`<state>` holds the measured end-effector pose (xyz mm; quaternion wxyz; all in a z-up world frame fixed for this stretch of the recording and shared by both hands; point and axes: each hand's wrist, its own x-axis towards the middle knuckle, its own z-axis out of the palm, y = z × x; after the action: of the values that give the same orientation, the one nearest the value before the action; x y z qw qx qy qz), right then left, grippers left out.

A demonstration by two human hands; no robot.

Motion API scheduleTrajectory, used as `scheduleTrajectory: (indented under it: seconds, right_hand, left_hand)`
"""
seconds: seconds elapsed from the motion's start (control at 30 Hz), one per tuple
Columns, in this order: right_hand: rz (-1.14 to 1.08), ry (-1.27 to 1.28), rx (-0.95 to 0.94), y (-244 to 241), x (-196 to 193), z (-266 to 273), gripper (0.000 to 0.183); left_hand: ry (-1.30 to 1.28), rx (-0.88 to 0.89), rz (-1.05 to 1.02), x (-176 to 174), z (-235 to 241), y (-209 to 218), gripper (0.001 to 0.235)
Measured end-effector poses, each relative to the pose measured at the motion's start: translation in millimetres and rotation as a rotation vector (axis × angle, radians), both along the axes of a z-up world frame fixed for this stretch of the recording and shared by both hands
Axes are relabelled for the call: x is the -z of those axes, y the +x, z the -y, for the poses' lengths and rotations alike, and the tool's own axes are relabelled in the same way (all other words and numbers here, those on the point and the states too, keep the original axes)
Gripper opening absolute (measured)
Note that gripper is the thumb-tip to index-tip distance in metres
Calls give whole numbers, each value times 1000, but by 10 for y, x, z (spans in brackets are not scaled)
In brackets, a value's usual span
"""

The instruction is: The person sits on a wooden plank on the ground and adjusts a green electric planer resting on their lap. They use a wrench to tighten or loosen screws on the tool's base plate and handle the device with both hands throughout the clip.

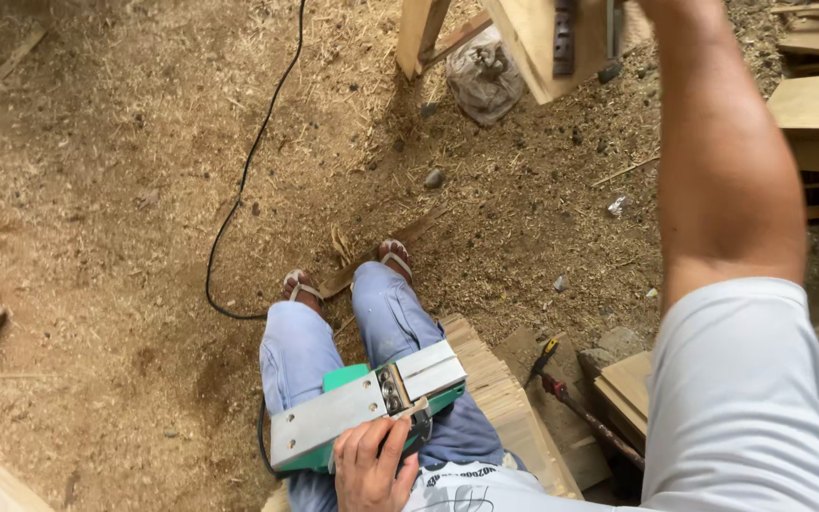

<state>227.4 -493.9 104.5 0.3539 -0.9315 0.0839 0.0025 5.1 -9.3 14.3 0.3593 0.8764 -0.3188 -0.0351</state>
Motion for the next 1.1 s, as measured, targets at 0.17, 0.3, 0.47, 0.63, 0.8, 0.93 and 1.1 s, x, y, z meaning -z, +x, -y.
scheduleTrajectory:
  seconds: [0.17,0.3,0.47,0.63,0.8,0.93,1.1]
  right_hand:
    - [-29,113,-44,-254,-70,-219,11]
    - [-127,358,-124,-663,23,-557,11]
    - [-117,682,-257,-948,-88,-876,11]
    - [-182,855,-398,-1249,-229,-1404,11]
    - [-647,249,-288,-1605,-349,-2062,16]
    - [-259,109,-608,-1710,-447,-2338,19]
    - [-263,-38,-655,-1758,-486,-2469,19]
  left_hand:
    - [-17,56,-35,-189,1,26,63]
    - [-2,100,4,-311,31,77,55]
    - [74,172,141,-384,10,17,41]
    - [52,232,282,-415,-48,-85,38]
    - [49,209,401,-432,-146,-229,34]
    - [43,178,448,-373,-191,-377,34]
    - [9,189,475,-311,-236,-409,35]
